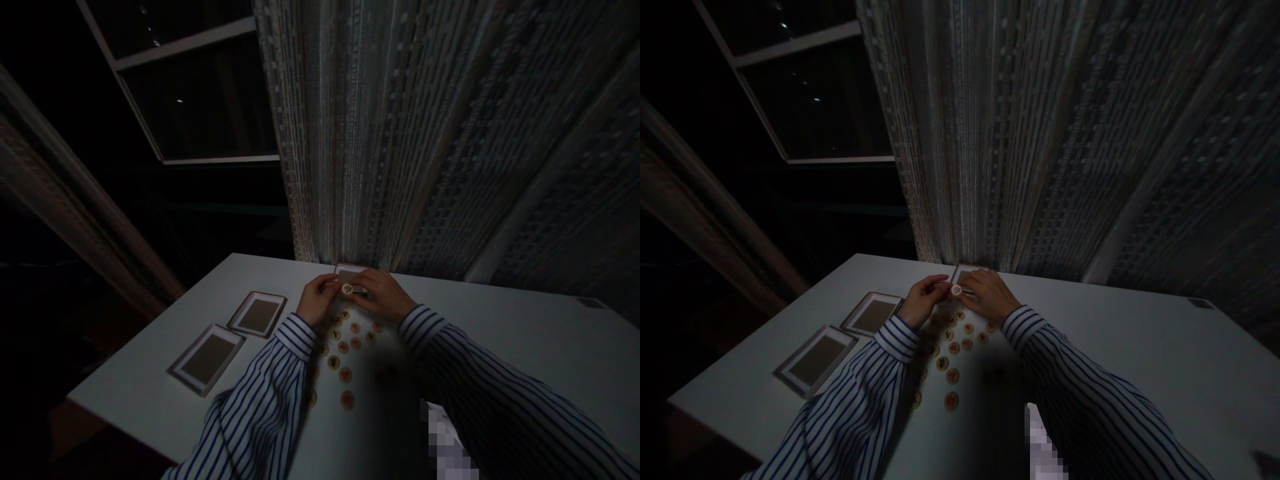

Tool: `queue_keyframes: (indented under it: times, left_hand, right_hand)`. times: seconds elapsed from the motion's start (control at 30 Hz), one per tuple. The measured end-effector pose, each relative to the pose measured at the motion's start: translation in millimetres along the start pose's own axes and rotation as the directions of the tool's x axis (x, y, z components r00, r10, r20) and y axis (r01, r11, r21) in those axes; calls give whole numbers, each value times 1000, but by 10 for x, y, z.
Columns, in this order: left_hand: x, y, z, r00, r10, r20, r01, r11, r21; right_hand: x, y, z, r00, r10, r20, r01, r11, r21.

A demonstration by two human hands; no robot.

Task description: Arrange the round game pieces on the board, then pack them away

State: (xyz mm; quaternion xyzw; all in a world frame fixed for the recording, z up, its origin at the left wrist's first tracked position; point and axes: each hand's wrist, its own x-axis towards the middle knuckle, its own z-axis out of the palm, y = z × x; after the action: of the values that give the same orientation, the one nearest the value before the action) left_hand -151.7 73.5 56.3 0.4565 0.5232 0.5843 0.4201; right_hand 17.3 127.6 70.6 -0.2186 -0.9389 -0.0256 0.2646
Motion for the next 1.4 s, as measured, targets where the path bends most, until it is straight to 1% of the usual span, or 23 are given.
queue_keyframes:
  times: [0.1, 0.23, 0.33, 0.43, 0.5, 0.6, 0.67, 0.8, 0.9, 1.07, 1.17, 1.3, 1.4]
  left_hand:
    - [-70, 52, 95, 1000, -24, 13, 25, 995, -96]
    - [-167, 102, 235, 997, -11, 81, 27, 979, -202]
    - [-232, 127, 335, 991, -45, 123, 78, 957, -279]
    - [-287, 147, 437, 982, -76, 172, 129, 937, -324]
    - [-325, 157, 513, 977, -67, 204, 133, 933, -334]
    - [-384, 161, 643, 971, -28, 237, 105, 942, -319]
    - [-420, 158, 738, 973, -10, 232, 81, 951, -299]
    - [-476, 150, 934, 978, -10, 207, 65, 964, -256]
    - [-513, 160, 1074, 981, 5, 192, 47, 963, -266]
    - [-560, 182, 1276, 987, -42, 157, 85, 956, -281]
    - [-566, 182, 1380, 988, -47, 147, 90, 950, -298]
    - [-562, 175, 1514, 983, -78, 167, 131, 933, -336]
    - [-551, 162, 1610, 979, -87, 182, 149, 922, -358]
  right_hand:
    - [-69, -19, -103, 997, -28, -67, 28, 1000, 2]
    - [-171, -37, -239, 988, -75, -134, 74, 997, -13]
    - [-265, -44, -345, 984, -96, -147, 91, 995, -40]
    - [-380, -46, -444, 984, -86, -158, 79, 996, -49]
    - [-466, -45, -503, 984, -77, -160, 70, 996, -49]
    - [-601, -44, -582, 986, -57, -156, 52, 998, -41]
    - [-690, -41, -629, 988, -38, -149, 33, 999, -32]
    - [-862, -23, -705, 991, 13, -132, -14, 1000, -6]
    - [-987, 13, -739, 985, 54, -162, -51, 998, 23]
    - [-1170, 75, -775, 953, 121, -276, -108, 992, 63]
    - [-1264, 93, -793, 942, 153, -299, -130, 987, 95]
    - [-1362, 115, -822, 921, 195, -338, -153, 977, 147]
    - [-1398, 142, -855, 915, 224, -334, -175, 970, 171]
